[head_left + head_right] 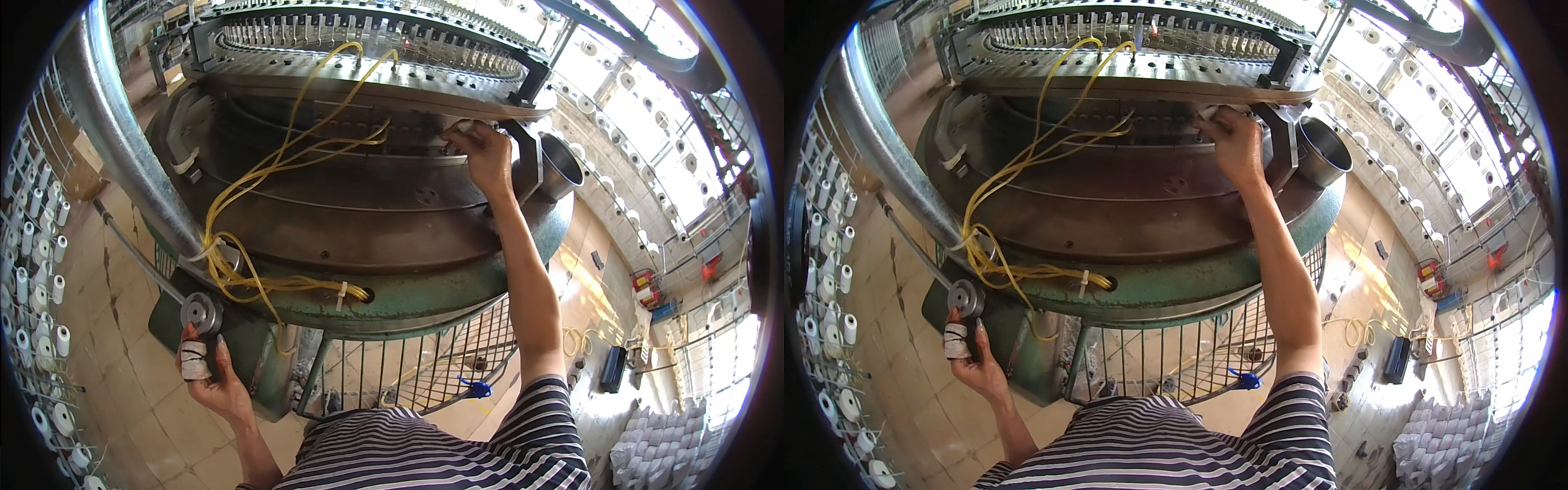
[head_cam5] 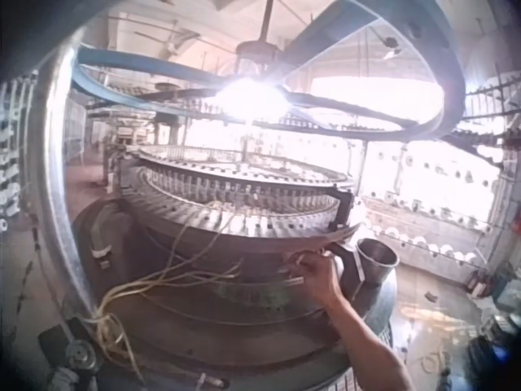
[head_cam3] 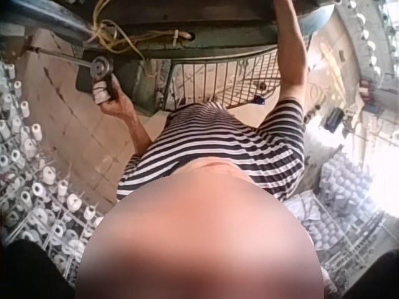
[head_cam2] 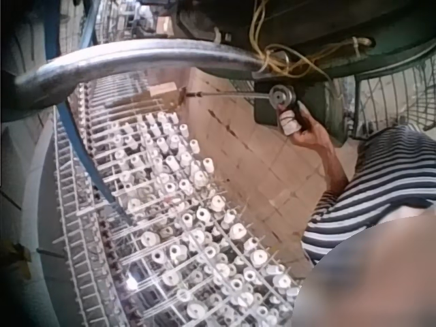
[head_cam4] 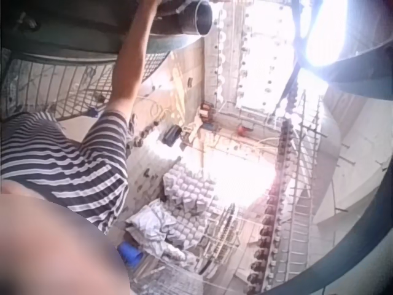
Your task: The person stands on a platform and uses a small tool to adjust or fix components on a large circular textile machine. They repeatedly reach into the machine's upper section, manipulate parts, and occasionally place items into a metal bowl. The person also handles a white spool-like object during the process.
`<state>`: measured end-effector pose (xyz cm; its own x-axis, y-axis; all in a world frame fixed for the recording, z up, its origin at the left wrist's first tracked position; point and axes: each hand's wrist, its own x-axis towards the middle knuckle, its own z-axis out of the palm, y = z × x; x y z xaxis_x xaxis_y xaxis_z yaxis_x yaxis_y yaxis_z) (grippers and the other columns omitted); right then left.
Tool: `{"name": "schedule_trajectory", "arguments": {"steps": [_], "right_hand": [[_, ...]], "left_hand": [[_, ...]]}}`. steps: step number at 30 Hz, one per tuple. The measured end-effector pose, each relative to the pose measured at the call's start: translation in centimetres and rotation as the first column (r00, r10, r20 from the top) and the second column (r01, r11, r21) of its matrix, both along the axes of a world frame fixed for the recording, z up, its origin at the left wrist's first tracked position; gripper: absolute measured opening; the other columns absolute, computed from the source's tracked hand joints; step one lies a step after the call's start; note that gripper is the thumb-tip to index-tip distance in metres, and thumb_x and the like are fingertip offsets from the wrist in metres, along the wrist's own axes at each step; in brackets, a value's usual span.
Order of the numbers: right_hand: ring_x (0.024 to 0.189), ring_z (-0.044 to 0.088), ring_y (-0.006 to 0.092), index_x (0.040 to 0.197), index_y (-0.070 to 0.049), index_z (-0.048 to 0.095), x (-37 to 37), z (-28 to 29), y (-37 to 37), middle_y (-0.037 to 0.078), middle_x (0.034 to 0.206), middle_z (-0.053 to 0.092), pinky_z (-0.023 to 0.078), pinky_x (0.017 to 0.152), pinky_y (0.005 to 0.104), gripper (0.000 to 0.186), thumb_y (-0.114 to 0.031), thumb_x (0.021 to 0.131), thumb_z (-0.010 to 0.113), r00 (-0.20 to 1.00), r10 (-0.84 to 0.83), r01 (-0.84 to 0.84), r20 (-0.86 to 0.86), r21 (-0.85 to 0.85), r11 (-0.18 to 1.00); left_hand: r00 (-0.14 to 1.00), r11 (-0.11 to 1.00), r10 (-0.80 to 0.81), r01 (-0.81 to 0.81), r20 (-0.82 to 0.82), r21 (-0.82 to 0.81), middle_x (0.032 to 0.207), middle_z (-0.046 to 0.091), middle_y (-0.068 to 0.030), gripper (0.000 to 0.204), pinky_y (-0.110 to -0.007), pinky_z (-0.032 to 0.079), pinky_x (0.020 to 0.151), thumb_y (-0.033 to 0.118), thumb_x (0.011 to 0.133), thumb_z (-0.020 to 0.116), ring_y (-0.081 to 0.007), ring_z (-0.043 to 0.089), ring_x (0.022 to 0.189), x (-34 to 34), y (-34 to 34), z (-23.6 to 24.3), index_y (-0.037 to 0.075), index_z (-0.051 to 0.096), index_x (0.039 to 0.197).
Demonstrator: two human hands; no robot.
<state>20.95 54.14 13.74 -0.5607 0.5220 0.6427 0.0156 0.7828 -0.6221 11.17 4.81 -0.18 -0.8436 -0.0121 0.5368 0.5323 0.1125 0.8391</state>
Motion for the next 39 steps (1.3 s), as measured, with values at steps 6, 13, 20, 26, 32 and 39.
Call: {"name": "schedule_trajectory", "arguments": {"steps": [6, 13, 20, 26, 32, 39], "right_hand": [[0.077, 0.069, 0.0140, 0.093, 0.003, 0.073, -0.20, -0.08, -0.17, 0.011, 0.084, 0.075, 0.054, 0.074, 0.0294, 0.008, -0.003, 0.088, 0.072, 0.997, 0.064, -0.066, -0.033, -0.068, 0.995], [0.077, 0.071, 0.0146, 0.090, 0.003, 0.073, -0.34, -0.51, 0.03, 0.010, 0.085, 0.076, 0.054, 0.073, 0.0286, 0.007, -0.003, 0.086, 0.074, 0.992, 0.093, -0.100, -0.079, -0.076, 0.992], [0.080, 0.070, 0.0124, 0.091, 0.003, 0.073, -0.20, -0.77, 0.60, 0.010, 0.086, 0.076, 0.053, 0.073, 0.0285, 0.006, -0.001, 0.086, 0.074, 0.994, -0.083, 0.084, 0.068, -0.007, 0.996], [0.078, 0.070, 0.0120, 0.092, 0.004, 0.074, -0.71, -0.91, 0.49, 0.009, 0.086, 0.076, 0.054, 0.071, 0.0260, 0.006, -0.002, 0.089, 0.073, 0.960, 0.208, -0.250, -0.186, -0.244, 0.937], [0.081, 0.070, 0.0119, 0.093, 0.003, 0.073, -0.15, -0.11, 0.14, 0.008, 0.086, 0.076, 0.055, 0.075, 0.0260, 0.005, -0.001, 0.090, 0.072, 0.979, -0.146, 0.142, 0.145, 0.042, 0.989], [0.077, 0.070, 0.0123, 0.093, 0.002, 0.074, -0.72, -0.83, 0.50, 0.008, 0.085, 0.076, 0.054, 0.071, 0.0270, 0.008, -0.003, 0.088, 0.074, 0.993, 0.095, -0.102, -0.069, -0.113, 0.988]], "left_hand": [[1.000, 1.000, 0.018, -0.018, 0.009, -0.004, 0.136, 0.058, -0.0134, 0.042, -0.034, 0.049, 0.103, -0.007, 0.091, 0.069, -0.0230, 0.059, 0.122, -0.16, 0.00, -0.22, -0.006, 0.059, 0.132], [1.000, 0.999, -0.008, 0.008, 0.020, 0.036, 0.137, 0.058, -0.0129, 0.044, -0.033, 0.049, 0.103, -0.007, 0.091, 0.069, -0.0225, 0.058, 0.122, -0.13, 0.01, -0.27, -0.006, 0.058, 0.133], [0.999, 0.999, -0.012, 0.011, 0.030, 0.031, 0.135, 0.058, -0.0124, 0.045, -0.032, 0.050, 0.102, -0.007, 0.090, 0.070, -0.0224, 0.058, 0.122, -0.15, -0.14, -0.44, -0.006, 0.058, 0.134], [0.999, 1.000, -0.006, 0.006, 0.037, 0.017, 0.136, 0.058, -0.0128, 0.045, -0.033, 0.049, 0.104, -0.007, 0.091, 0.069, -0.0228, 0.058, 0.123, -0.28, -0.36, -0.72, -0.005, 0.058, 0.134], [0.999, 1.000, 0.001, -0.002, 0.033, 0.025, 0.136, 0.057, -0.0128, 0.044, -0.033, 0.049, 0.104, -0.008, 0.091, 0.069, -0.0225, 0.057, 0.124, 0.01, 0.08, -0.03, -0.006, 0.058, 0.134], [0.999, 0.999, -0.011, 0.010, 0.035, 0.040, 0.138, 0.057, -0.0129, 0.045, -0.033, 0.048, 0.105, -0.007, 0.091, 0.069, -0.0223, 0.057, 0.124, 0.00, 0.12, 0.00, -0.007, 0.056, 0.134]]}}
